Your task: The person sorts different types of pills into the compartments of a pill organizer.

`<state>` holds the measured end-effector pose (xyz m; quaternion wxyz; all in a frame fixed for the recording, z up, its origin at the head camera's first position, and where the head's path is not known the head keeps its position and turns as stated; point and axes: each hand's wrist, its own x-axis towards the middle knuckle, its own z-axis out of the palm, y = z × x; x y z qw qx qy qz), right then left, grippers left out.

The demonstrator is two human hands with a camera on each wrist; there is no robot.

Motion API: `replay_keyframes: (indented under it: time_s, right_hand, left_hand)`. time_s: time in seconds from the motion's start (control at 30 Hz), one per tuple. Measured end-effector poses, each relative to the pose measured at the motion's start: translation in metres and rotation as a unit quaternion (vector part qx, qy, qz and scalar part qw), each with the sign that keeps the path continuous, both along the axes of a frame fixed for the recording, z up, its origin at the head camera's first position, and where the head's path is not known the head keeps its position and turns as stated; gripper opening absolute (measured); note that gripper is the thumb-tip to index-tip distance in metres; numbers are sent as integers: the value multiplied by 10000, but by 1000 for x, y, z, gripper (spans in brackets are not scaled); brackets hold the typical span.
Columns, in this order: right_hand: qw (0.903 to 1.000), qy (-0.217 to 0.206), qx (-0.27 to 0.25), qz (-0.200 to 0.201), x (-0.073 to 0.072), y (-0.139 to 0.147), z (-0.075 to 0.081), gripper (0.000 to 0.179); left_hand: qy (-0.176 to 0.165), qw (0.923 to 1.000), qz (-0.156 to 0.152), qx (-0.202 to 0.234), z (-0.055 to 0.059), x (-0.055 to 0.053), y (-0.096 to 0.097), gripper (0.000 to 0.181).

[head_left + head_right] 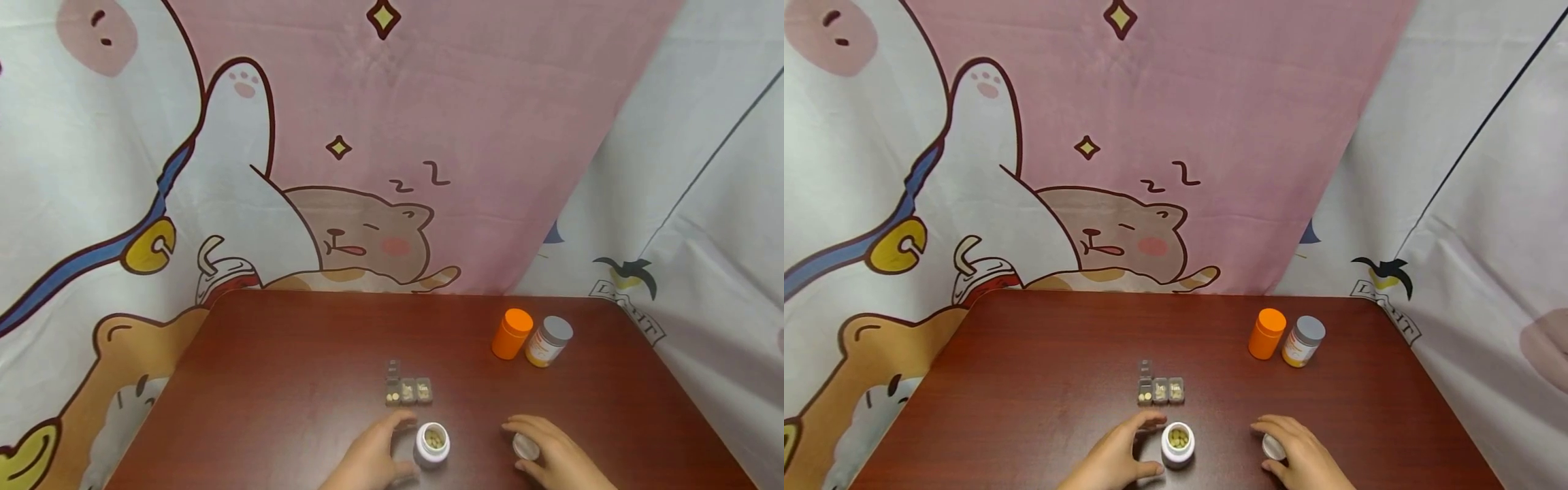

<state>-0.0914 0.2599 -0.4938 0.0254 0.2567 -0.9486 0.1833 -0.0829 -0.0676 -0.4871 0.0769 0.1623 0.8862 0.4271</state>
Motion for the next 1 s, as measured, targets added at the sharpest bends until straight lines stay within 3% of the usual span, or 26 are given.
replay_keyframes:
  time_s: [0.07, 0.27, 0.33, 0.73, 0.93, 1.0]
  right_hand:
    - [9999, -144, 25, -53, 1, 4, -1, 55]
    - [9895, -1391, 171, -354, 0, 9, 3, 53]
    - [9874, -1536, 184, -345, -1, 11, 3, 54]
    - [9959, -842, 235, -225, 0, 12, 0, 45]
    - [9995, 312, 58, -3, 0, 0, 0, 41]
    - [9993, 375, -61, -29, -1, -7, 2, 36]
  left_hand:
    - [4, 10000, -20, 0, -2, 0, 4, 68]
    - [-106, 9989, -119, 441, -7, -1, 12, 67]
    - [-158, 9980, -165, 590, -7, -1, 14, 66]
    - [-58, 9966, -373, 730, -11, -1, 20, 63]
    - [-26, 9962, -372, 792, -10, -1, 21, 60]
    - [3, 9961, -378, 795, -11, -1, 20, 59]
